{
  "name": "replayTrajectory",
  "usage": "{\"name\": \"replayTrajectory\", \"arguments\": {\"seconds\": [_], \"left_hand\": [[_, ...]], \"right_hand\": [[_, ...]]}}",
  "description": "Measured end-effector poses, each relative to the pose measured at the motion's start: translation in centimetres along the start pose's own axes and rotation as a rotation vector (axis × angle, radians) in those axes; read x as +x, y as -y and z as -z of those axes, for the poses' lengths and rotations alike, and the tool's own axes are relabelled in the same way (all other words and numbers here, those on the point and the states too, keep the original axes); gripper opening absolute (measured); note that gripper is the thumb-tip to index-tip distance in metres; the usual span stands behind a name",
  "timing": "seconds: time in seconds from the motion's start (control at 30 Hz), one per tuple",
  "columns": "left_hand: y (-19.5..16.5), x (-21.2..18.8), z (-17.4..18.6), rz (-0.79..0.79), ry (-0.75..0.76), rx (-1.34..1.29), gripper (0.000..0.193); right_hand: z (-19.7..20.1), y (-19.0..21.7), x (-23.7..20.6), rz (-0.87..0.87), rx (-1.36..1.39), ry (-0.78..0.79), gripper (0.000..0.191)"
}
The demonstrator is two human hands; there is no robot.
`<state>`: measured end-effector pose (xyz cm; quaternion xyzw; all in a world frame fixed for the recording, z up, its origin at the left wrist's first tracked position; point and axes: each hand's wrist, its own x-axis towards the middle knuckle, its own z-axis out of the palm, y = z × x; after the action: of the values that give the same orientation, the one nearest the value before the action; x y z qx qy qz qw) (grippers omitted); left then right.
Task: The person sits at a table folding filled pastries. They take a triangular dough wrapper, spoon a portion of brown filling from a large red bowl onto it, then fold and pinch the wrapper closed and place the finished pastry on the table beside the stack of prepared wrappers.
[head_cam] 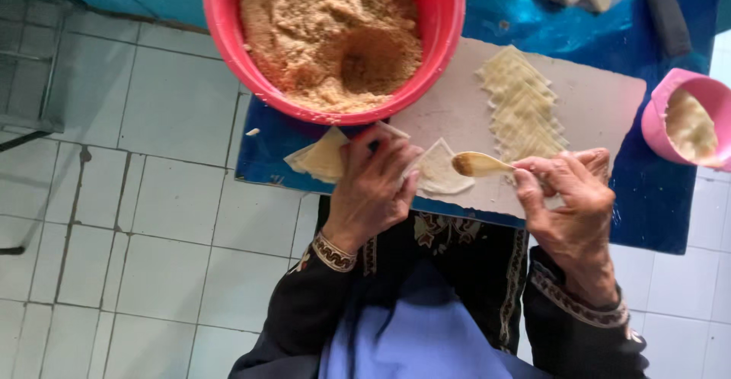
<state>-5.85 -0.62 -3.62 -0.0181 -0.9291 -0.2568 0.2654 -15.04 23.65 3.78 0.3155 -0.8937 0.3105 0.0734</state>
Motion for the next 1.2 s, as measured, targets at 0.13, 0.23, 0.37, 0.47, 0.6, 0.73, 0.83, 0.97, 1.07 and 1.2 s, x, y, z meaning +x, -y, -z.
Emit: {"name": "replayTrajectory", "arguments": {"seconds": [0.13,0.23,0.37,0.47,0.6,0.73,0.83,0.97,1.07,1.2], "left_hand": [[-1.0,0.1,0.8,0.041,-0.048,0.003,0.042],[-1.9,-0.7,0.7,0.084,-0.062,0.033,0.043],[-2.8,-1.7,0.9,0.129,-0.09,0.164,0.044],[-3.1,-1.8,1.2,0.158,-0.056,0.197,0.048],[-3.3,-1.8,1.3,0.181,-0.056,0.182,0.039],[-3.3,-2.0,1.2,0.204,-0.059,0.136,0.033],[-3.3,-2.0,1.0,0.223,-0.067,0.066,0.033],[-3.4,-1.8,1.1,0.241,-0.074,0.104,0.031],[-3.5,-1.8,1.4,0.223,-0.093,0.2,0.033],[-3.5,-1.8,1.4,0.207,-0.105,0.191,0.03]], "right_hand": [[-1.3,0.8,0.2,0.106,-0.074,-0.053,0.012],[-1.7,1.1,0.1,0.147,-0.114,-0.067,0.015],[-1.8,1.1,-0.4,0.158,-0.089,-0.045,0.019],[-2.0,1.2,-0.7,0.184,-0.123,-0.036,0.018],[-2.0,1.2,-1.1,0.287,-0.292,-0.042,0.016],[-1.6,1.1,-2.1,0.335,-0.403,-0.057,0.015],[-1.5,0.8,-2.4,0.335,-0.415,-0.063,0.015],[-1.7,0.6,-2.5,0.333,-0.379,-0.059,0.015],[-1.9,0.7,-2.5,0.336,-0.376,-0.062,0.016],[-1.9,0.9,-2.3,0.325,-0.391,-0.054,0.015]]}}
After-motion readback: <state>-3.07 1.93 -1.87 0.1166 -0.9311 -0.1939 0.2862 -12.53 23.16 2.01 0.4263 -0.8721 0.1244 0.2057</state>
